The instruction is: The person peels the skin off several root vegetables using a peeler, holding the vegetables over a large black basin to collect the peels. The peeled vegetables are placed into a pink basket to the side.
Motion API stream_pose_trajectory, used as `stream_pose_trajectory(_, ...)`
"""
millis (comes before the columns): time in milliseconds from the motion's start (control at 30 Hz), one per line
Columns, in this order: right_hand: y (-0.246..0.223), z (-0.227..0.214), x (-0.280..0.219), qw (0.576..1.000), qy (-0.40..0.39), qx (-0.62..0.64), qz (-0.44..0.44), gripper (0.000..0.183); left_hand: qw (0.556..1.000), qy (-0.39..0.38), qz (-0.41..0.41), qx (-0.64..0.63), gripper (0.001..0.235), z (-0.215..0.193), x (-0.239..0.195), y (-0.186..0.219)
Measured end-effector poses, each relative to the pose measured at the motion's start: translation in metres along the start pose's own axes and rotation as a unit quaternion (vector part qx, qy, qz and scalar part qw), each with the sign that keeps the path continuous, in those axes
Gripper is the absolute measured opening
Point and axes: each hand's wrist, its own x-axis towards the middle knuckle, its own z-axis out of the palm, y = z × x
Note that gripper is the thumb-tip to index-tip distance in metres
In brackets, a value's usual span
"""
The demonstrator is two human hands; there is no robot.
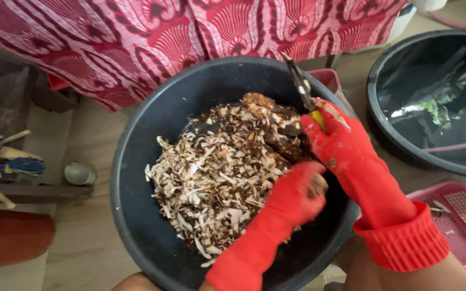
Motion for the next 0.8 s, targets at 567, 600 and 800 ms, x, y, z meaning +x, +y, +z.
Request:
stream_pose_trajectory(567,-0.060,0.051,-0.050,0.843,-0.246,0.471,0.084,0.036,0.705,0.262,-0.451,-0.480,0.042,-0.187,-0.080,-0.008)
stream_pose_trajectory(600,-0.063,0.053,-0.053,0.844,-0.251,0.467,0.081,0.036,0.703,0.269,-0.450,-0.482,0.042,-0.196,-0.073,0.017)
stream_pose_trajectory(800,-0.071,0.098,-0.068,0.867,-0.322,0.371,0.087,0.034,0.786,0.118,-0.475,-0.378,0.051,-0.204,-0.061,0.056)
